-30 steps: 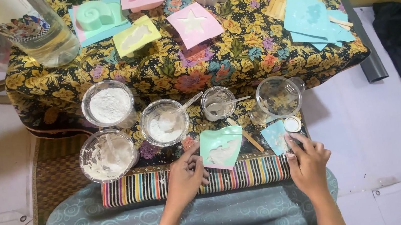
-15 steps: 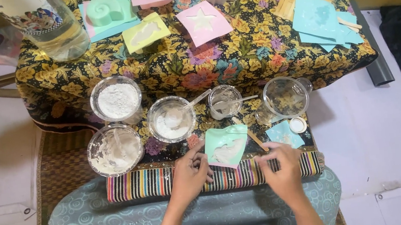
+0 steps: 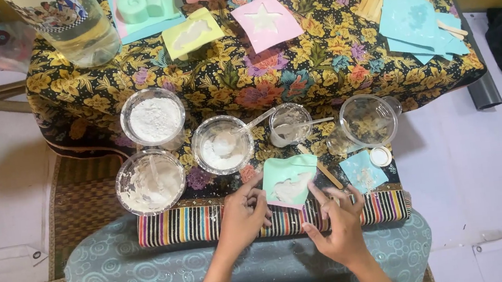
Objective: Filling a star-shaped silicone mold with a white paste mixture using a wooden stick.
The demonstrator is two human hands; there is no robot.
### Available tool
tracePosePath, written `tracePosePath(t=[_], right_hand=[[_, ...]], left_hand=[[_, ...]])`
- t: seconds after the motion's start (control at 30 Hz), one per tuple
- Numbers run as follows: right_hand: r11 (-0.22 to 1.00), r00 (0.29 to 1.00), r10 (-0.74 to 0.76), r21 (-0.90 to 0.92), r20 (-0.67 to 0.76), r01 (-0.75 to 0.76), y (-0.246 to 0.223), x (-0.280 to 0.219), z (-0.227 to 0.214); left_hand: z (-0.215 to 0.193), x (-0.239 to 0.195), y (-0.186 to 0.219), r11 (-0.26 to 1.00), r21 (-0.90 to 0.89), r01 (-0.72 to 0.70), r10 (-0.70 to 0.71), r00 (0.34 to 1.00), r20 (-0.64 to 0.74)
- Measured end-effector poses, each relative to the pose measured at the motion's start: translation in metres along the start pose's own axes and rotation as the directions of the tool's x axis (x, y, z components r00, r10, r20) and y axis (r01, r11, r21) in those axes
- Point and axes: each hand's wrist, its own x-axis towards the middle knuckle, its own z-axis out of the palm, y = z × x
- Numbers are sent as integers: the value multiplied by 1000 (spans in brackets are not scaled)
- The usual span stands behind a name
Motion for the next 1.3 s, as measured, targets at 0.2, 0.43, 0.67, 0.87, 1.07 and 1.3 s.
tracePosePath(t=[0.2, 0.43, 0.67, 0.87, 1.07, 1.3], right_hand=[[998, 1000, 4, 58, -10, -4, -18, -23, 18], [992, 992, 126, -17, -24, -126, -67, -21, 21], [985, 990, 141, -101, -23, -143, -87, -10, 23], [987, 991, 133, -95, -7, -133, -95, -1, 30], [980, 983, 179, 98, -45, -174, -97, 12, 32], [695, 904, 369, 710, -216, -114, -58, 17, 7]], left_hand=[[1, 1, -3, 1000, -17, 1, -1, 1000, -2], [-1, 0, 0, 999, 5, -36, 36, 999, 4], [-2, -2, 1, 998, -35, -60, 60, 998, 13], [-4, -1, 1, 998, -32, -58, 59, 998, 14], [-5, 0, 0, 998, 3, -68, 68, 997, 30], [-1, 3, -9, 988, -153, -35, 39, 999, 22]])
